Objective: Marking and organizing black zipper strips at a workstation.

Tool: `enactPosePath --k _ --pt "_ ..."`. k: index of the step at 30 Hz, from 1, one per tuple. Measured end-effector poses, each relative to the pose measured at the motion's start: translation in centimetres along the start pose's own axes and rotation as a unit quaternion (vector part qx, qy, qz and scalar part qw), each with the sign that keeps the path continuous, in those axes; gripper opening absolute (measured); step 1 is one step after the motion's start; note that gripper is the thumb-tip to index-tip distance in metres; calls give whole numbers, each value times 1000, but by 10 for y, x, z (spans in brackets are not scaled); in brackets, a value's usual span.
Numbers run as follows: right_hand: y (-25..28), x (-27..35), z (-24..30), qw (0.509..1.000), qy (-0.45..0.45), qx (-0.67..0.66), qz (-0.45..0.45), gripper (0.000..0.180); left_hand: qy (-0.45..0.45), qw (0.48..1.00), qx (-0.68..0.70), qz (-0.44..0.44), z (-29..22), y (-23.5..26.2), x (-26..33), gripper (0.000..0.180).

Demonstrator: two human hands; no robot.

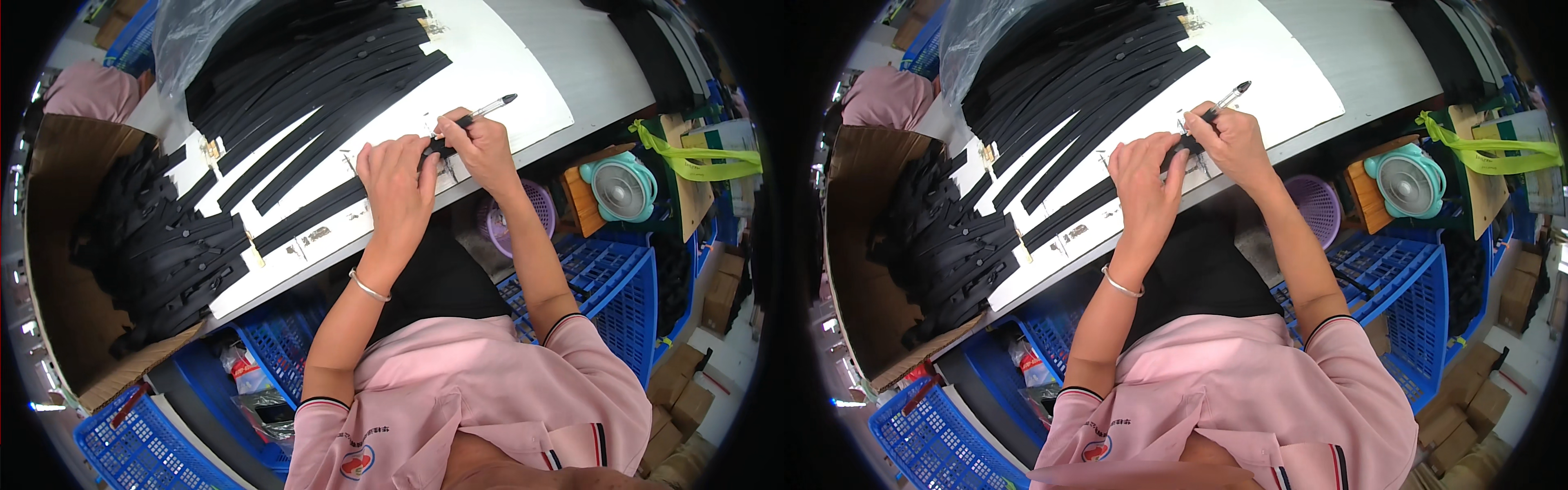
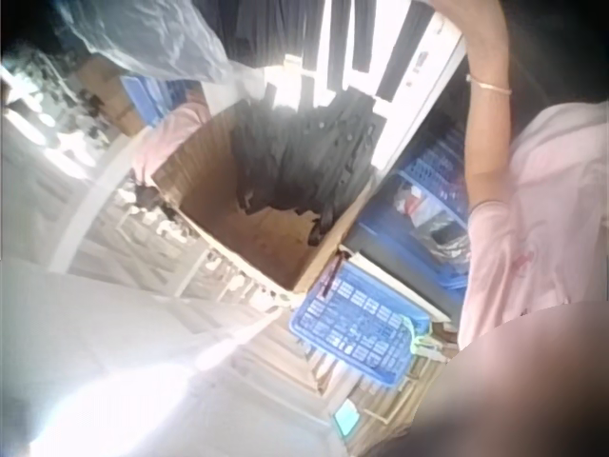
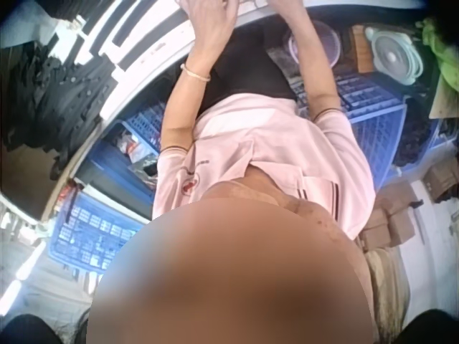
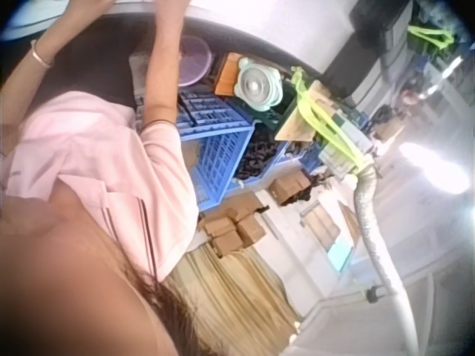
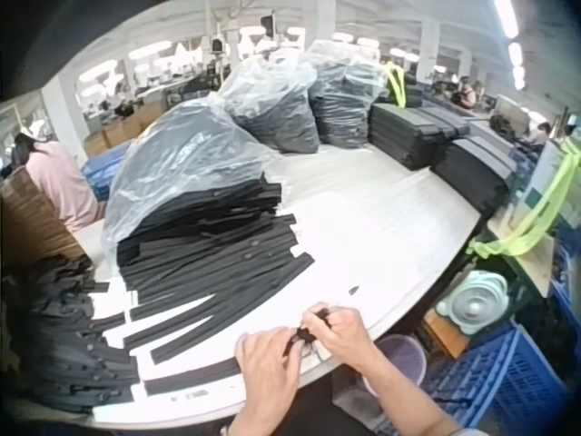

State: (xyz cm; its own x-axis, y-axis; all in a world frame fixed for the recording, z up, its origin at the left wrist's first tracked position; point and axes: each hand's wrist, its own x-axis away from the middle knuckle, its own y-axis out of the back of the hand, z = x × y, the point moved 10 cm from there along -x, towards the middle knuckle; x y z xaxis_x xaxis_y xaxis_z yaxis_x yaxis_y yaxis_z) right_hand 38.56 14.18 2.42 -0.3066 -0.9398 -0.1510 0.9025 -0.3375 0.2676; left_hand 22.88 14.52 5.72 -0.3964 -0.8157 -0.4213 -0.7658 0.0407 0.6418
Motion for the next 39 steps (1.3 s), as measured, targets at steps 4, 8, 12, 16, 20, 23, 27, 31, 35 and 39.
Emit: enactPosePath --k 4,8,12,16,20,23,27,31,35,39 --pt "0 0 -2 999 -7 39 10 22 -10 999 -19 -28 1 -3 -3 17" --pt "-1 0 0 998 12 65 11 22 -8 999 -22 -28 1 -5 -3 18" --pt "-1 -1 11 992 75 103 -20 20 -8 999 -34 -30 -1 -4 -4 17" --pt "-2 1 12 993 62 104 -10 20 -5 999 -35 -33 1 -4 -3 16" --pt "2 2 -3 1000 15 -3 3 20 -3 999 -34 -32 1 -4 -2 16" --pt "3 4 1 998 56 34 4 22 -5 999 -30 -37 1 -5 -2 17" --pt "4 5 -2 996 67 62 14 21 -10 999 -19 -37 0 -6 -2 16" --pt "-6 4 10 992 89 81 22 20 -6 999 -30 -41 4 0 -2 18" --pt "-8 4 12 994 56 81 55 19 -16 998 -51 -24 6 0 5 29" --pt "8 11 2 998 44 -37 27 20 20 986 -145 75 14 1 27 47"
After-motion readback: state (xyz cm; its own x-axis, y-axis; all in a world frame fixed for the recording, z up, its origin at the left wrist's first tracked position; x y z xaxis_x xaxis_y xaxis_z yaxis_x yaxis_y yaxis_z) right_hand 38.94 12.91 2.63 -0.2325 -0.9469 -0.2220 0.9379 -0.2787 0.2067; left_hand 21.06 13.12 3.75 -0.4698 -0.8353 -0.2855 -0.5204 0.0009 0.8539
